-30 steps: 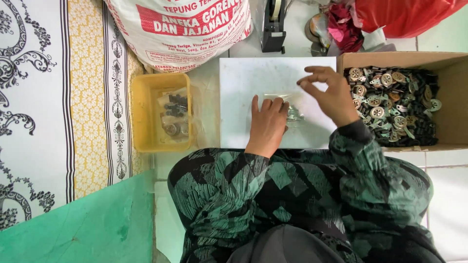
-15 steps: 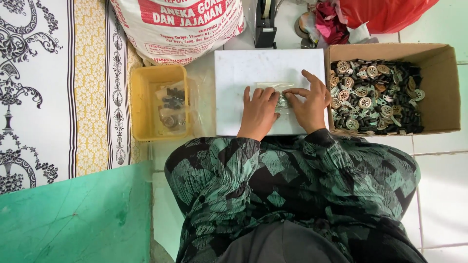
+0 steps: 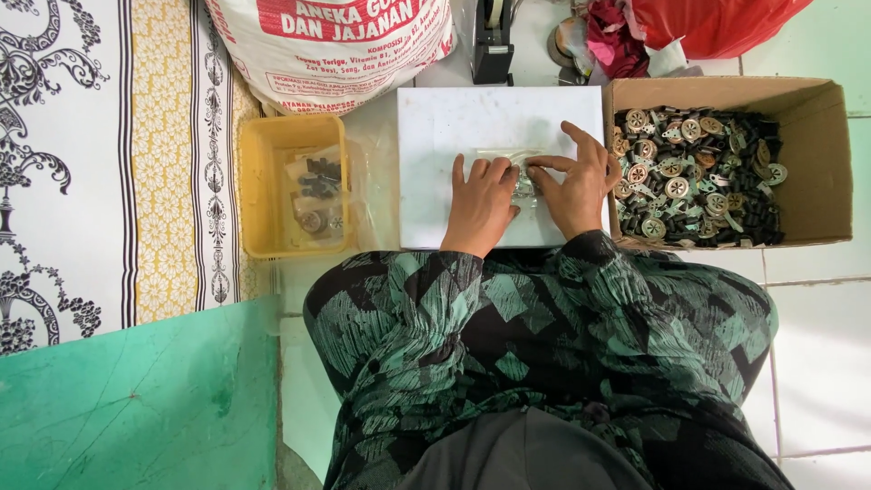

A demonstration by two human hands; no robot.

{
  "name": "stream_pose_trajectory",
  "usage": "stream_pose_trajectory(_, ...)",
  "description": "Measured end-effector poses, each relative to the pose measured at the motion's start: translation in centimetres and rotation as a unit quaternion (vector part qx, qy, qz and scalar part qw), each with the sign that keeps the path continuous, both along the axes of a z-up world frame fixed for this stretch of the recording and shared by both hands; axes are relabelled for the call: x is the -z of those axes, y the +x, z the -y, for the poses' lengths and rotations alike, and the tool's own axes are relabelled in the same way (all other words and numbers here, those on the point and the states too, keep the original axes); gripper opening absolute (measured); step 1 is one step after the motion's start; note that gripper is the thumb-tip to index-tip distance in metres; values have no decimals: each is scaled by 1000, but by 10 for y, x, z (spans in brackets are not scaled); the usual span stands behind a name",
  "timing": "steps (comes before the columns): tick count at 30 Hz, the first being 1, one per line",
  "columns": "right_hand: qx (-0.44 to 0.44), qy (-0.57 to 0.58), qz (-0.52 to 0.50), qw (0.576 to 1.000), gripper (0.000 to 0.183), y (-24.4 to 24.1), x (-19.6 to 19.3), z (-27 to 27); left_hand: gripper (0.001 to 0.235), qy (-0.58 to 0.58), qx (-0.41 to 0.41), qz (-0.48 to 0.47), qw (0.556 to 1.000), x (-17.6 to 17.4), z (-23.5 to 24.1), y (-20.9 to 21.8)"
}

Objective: Sorting small metal hardware components from a box into plastic bags and stapling them

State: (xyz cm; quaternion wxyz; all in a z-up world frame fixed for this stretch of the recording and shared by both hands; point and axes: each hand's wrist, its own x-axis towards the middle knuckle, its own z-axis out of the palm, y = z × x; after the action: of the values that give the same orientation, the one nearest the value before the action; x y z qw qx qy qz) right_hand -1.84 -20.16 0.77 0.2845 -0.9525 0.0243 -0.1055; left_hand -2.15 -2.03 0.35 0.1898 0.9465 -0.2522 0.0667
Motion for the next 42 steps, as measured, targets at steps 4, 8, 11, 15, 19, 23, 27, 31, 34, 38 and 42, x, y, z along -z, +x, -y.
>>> stream_pose_trajectory(4, 2, -3, -14, 1000, 16, 2, -6, 1, 60, -1, 1, -1, 1000, 0, 0, 0)
stream_pose_trajectory(8, 9, 1, -26, 1000, 20, 4, -8, -1, 60, -1, 0, -1, 1000, -3, 0, 0)
stream_pose_trajectory(11, 3, 17, -30, 999, 20, 2, -14, -2, 58, 1, 1, -3, 1000, -3, 0, 0)
stream_pose_trajectory(15, 1, 57, -26, 998, 14, -1, -10, 0, 58, 7, 3, -8, 1000, -6, -1, -1)
stream_pose_trajectory(19, -7, 80, -21, 997, 12, -7, -20, -3, 56, 9, 1, -9, 1000, -13, -2, -1)
stream_pose_trajectory(23, -36, 96, -2, 995, 11, -17, -28, -1, 56, 11, -1, -19, 1000, -13, -1, -1)
stream_pose_trajectory(27, -47, 152, 10, 987, 8, -26, -30, 4, 56, 13, -2, -20, 1000, -9, 0, 0)
stream_pose_trajectory(31, -57, 146, 11, 988, 8, -31, -39, -6, 58, 11, -3, -17, 1000, -7, 1, -1)
stream_pose_trajectory(34, -52, 113, 23, 992, 8, -28, -32, -12, 58, 8, -7, -10, 1000, -4, 1, -2)
stream_pose_trajectory(38, -51, 38, 53, 997, 6, -18, -9, -10, 56, 6, -5, -4, 1000, -6, 0, -4)
stream_pose_trajectory(42, -43, -6, 64, 997, 6, -15, 0, -9, 53, 6, -3, -7, 1000, -9, -2, -4)
